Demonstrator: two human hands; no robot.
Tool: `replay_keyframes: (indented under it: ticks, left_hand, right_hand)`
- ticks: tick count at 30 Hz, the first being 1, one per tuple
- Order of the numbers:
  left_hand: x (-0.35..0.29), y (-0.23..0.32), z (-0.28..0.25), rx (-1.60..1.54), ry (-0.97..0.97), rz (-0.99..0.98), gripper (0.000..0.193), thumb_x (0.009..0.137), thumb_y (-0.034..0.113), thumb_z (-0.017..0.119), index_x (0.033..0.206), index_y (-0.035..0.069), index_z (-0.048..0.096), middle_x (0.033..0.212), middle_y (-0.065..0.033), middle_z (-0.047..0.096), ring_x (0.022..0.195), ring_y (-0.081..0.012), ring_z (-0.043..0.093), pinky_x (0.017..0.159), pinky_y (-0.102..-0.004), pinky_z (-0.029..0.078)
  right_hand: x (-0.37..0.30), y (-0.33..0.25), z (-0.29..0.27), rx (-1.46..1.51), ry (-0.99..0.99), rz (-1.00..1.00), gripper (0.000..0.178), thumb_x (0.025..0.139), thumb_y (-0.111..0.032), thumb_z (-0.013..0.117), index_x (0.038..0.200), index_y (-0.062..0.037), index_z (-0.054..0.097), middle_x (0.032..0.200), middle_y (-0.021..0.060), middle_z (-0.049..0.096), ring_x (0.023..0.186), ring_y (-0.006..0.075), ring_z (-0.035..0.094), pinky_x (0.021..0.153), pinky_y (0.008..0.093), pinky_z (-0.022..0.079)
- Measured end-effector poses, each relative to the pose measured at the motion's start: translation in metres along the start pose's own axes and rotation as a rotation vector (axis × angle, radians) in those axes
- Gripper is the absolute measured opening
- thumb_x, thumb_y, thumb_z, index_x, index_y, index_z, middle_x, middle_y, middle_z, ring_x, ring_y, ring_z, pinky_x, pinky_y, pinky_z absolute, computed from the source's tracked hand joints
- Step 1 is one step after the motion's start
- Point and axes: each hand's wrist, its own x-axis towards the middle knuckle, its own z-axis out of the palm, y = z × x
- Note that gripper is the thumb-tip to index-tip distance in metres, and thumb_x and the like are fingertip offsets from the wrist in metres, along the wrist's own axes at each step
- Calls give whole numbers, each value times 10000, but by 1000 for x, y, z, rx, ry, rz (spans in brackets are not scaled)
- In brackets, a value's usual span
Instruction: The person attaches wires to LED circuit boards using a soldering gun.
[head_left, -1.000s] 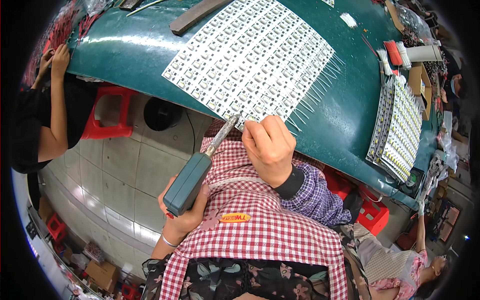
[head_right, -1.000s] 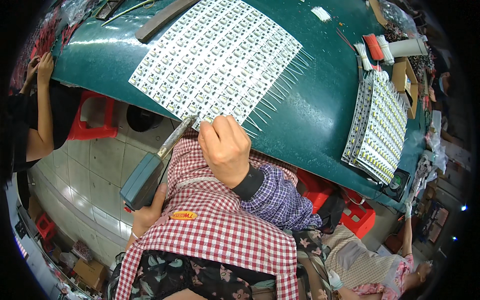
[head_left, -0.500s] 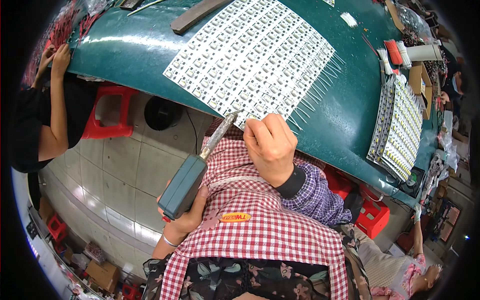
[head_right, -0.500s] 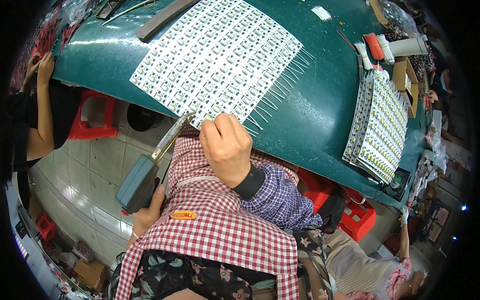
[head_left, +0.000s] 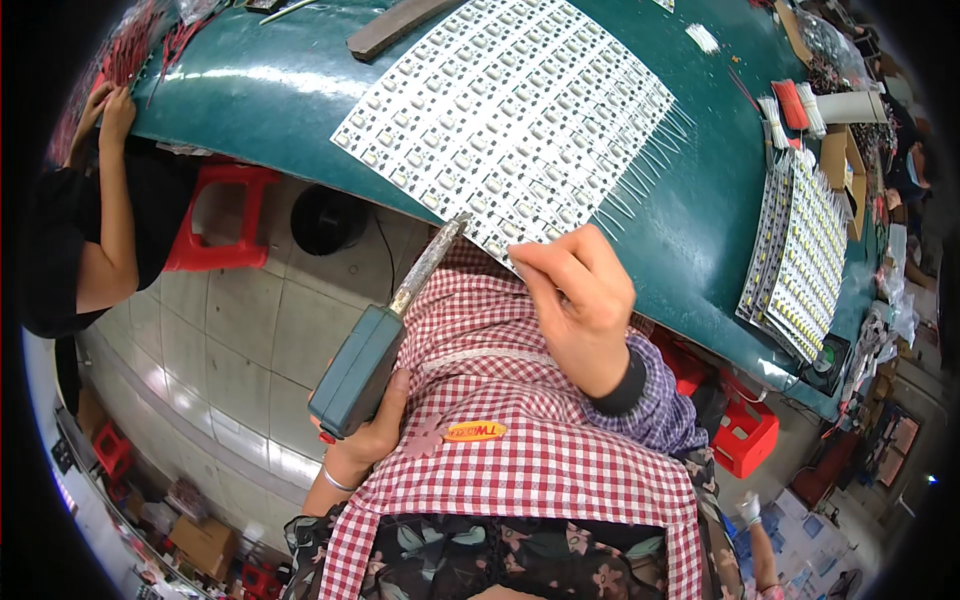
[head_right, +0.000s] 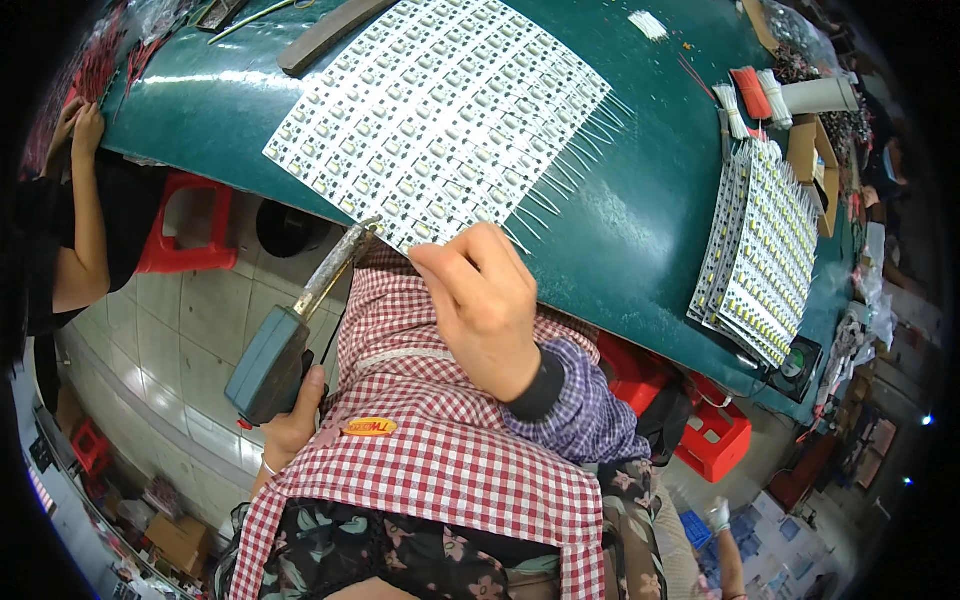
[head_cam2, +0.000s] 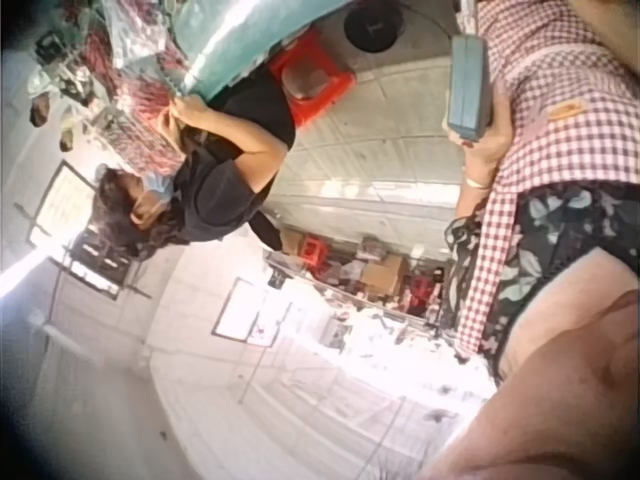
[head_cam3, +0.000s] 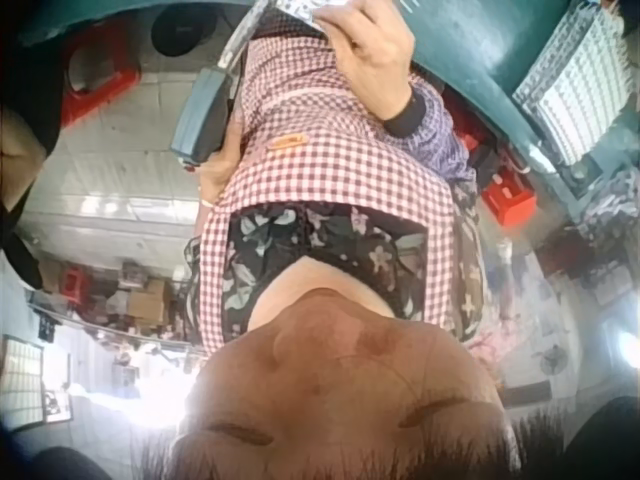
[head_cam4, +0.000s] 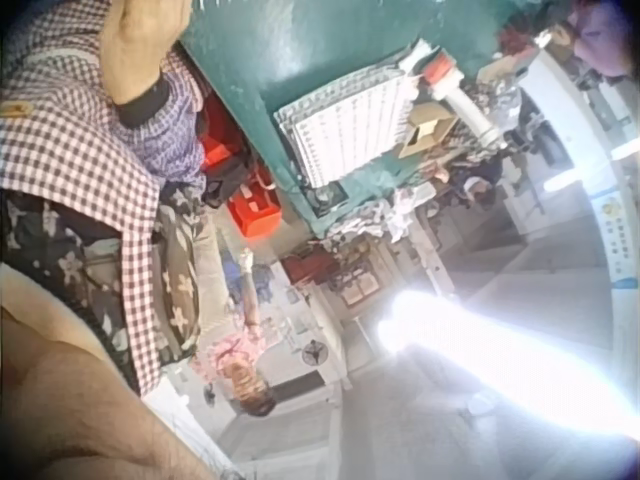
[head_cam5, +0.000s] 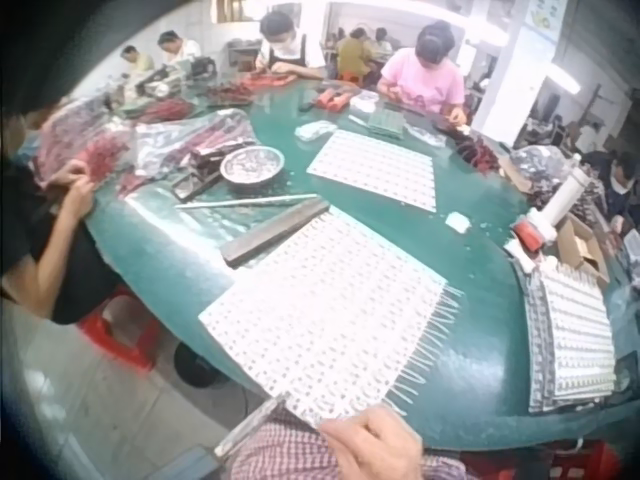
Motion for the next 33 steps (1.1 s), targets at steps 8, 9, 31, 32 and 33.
replay_keyframes:
  ticks: [8,9,31,32,33]
  left_hand:
    - [0,4,1,24,-5,11,257,765,49,788,979,-62,699,882,-154,716,701,-226,705,612,-294,545]
    - [-1,3,0,34,-10,11,258,758,42,788,976,-63,698,875,-158,713,694,-223,704,605,-291,544]
    - [1,2,1,38,-109,9,214,755,3,761,944,-68,688,860,-162,682,683,-235,680,603,-294,526]
    - [-2,0,0,36,-96,-20,216,758,10,761,947,-65,688,858,-161,682,677,-236,677,602,-298,526]
    - [-5,-1,-1,33,-82,-48,217,762,17,762,950,-63,689,855,-160,682,670,-238,674,601,-302,525]
  right_hand:
    - [-2,23,23,38,2,51,130,745,20,778,831,-30,695,728,70,528,649,228,557,571,344,451]
    - [-1,23,24,31,-5,49,127,746,14,778,828,-33,693,728,68,530,650,228,561,572,345,454]
    - [1,24,28,-61,-34,24,106,750,-7,767,804,-33,680,725,80,521,664,268,571,585,377,456]
    - [2,24,27,-61,-34,24,106,750,-7,767,804,-33,680,725,80,521,664,268,571,585,377,456]
    - [2,23,27,-60,-39,27,105,750,-8,767,803,-33,680,726,81,521,666,270,571,586,378,457]
